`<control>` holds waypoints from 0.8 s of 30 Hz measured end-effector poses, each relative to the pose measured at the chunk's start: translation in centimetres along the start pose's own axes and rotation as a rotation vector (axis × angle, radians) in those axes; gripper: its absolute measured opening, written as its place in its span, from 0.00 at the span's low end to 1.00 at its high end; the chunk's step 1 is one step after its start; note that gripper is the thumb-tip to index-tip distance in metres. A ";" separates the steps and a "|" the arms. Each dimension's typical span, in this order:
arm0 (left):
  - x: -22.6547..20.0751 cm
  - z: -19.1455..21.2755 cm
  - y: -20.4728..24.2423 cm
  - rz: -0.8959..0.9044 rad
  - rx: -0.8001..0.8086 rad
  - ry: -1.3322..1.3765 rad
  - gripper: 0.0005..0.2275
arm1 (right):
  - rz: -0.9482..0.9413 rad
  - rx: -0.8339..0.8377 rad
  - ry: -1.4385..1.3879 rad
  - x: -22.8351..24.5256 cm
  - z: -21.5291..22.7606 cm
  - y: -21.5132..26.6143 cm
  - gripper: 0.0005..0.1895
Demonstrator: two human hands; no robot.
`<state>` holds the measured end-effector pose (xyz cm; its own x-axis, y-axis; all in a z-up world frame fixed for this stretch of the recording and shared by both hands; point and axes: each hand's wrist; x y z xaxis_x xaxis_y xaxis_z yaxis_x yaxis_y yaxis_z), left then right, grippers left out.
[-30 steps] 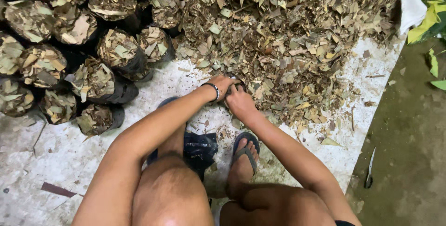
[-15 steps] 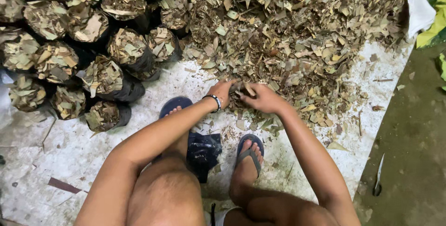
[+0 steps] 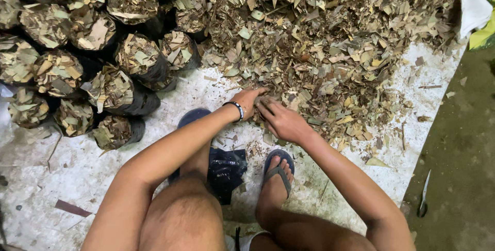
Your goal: The person sits on the floor and fills small black plant pots with dried leaf material from a large pile. They scoop the material by hand, pack it into each pot, and place the filled pots into a stack on the left.
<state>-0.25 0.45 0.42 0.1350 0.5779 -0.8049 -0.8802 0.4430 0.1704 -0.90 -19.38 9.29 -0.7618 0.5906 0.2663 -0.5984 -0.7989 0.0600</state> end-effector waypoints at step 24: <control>-0.3 0.0 2.8 0.217 -0.180 -0.050 0.30 | -0.302 0.600 -0.249 -0.9 1.5 -2.1 0.35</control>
<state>-2.74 1.57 1.13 -0.0466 0.6808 -0.7309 -0.9570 0.1792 0.2280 1.40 -18.42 10.38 -0.4624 0.8095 0.3619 -0.4797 -0.5716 0.6657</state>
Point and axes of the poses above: each hand's wrist, its own y-axis away from the middle knuckle, its own z-axis out of the back of the hand, x = y × z, and after that the axes turned 10 degrees about -z, right-handed
